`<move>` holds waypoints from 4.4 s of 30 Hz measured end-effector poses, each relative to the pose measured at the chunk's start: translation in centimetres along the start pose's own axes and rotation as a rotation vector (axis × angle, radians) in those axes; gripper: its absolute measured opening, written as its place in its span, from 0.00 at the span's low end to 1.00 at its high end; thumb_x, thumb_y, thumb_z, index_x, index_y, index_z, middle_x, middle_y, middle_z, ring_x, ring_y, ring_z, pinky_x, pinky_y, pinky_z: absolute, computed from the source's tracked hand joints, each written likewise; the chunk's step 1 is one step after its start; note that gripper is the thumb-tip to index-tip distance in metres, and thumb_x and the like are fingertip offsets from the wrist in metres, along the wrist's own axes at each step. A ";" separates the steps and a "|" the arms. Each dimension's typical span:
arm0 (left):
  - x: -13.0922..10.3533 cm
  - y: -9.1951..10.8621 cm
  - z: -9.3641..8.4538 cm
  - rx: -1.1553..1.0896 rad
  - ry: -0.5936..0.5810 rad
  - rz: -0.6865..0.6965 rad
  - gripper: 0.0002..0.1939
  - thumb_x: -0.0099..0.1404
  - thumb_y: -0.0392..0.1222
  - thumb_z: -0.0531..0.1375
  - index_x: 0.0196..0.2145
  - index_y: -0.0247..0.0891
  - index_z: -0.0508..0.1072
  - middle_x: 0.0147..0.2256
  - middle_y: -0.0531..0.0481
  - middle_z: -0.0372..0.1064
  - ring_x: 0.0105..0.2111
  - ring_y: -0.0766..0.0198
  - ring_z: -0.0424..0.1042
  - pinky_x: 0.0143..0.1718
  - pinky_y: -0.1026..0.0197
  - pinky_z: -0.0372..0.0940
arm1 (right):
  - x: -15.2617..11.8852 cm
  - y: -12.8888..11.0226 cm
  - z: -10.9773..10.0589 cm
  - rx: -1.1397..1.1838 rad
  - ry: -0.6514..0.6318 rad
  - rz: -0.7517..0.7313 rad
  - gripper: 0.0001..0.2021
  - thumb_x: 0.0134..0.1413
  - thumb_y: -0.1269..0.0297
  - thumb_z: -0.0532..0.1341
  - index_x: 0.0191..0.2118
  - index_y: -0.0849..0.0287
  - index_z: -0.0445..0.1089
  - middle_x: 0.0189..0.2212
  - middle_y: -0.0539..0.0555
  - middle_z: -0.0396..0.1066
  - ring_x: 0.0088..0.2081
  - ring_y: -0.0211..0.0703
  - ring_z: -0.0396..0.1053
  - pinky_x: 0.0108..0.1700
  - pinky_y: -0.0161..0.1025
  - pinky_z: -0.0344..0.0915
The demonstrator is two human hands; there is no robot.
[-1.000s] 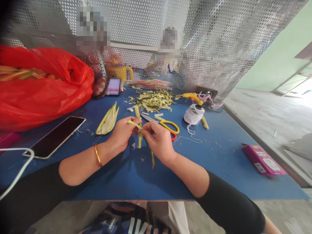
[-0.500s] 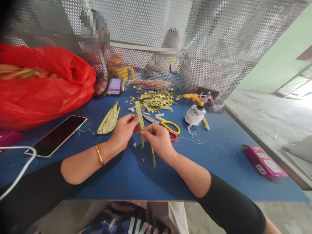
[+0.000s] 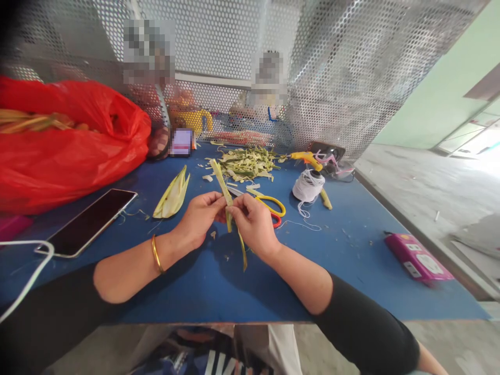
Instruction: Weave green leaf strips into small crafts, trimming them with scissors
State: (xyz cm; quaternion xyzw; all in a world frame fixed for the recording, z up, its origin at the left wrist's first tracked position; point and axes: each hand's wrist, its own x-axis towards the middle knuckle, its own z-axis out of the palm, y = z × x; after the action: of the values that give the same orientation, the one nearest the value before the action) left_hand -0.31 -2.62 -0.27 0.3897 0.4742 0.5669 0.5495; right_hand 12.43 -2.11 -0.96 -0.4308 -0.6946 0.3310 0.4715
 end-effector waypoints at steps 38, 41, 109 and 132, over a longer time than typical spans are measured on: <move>1.7 -0.7 -1.2 0.160 0.141 0.222 0.09 0.56 0.40 0.60 0.21 0.38 0.67 0.19 0.56 0.65 0.19 0.69 0.64 0.21 0.66 0.61 | 0.1 -0.4 0.0 0.253 -0.136 0.096 0.09 0.48 0.60 0.63 0.25 0.57 0.64 0.23 0.47 0.63 0.27 0.37 0.59 0.32 0.37 0.58; 1.9 -0.7 -1.3 0.171 0.159 0.232 0.10 0.56 0.41 0.61 0.21 0.38 0.67 0.18 0.56 0.65 0.19 0.69 0.65 0.20 0.67 0.59 | 0.2 -0.6 -0.2 0.252 -0.130 0.089 0.10 0.48 0.57 0.63 0.25 0.56 0.64 0.23 0.48 0.64 0.28 0.38 0.60 0.33 0.38 0.58; 0.1 1.0 -0.9 0.220 -0.168 -0.051 0.15 0.50 0.51 0.63 0.24 0.35 0.74 0.12 0.63 0.43 0.15 0.74 0.40 0.18 0.64 0.37 | 2.7 -0.4 -2.5 0.250 0.177 0.122 0.15 0.42 0.52 0.66 0.29 0.59 0.69 0.16 0.41 0.51 0.19 0.31 0.47 0.22 0.33 0.46; 3.9 2.1 -4.6 0.900 0.128 0.552 0.16 0.56 0.38 0.59 0.42 0.42 0.79 0.36 0.45 0.74 0.37 0.56 0.70 0.39 0.58 0.62 | 4.9 0.7 -4.9 0.483 0.433 0.180 0.20 0.36 0.50 0.70 0.19 0.57 0.61 0.11 0.40 0.49 0.14 0.28 0.45 0.16 0.32 0.47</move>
State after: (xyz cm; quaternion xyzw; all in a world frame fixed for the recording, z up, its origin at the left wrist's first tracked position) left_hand -5.63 0.82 0.33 0.6620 0.5829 0.4534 0.1282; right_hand 16.35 2.89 1.89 -0.4267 -0.4390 0.4271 0.6654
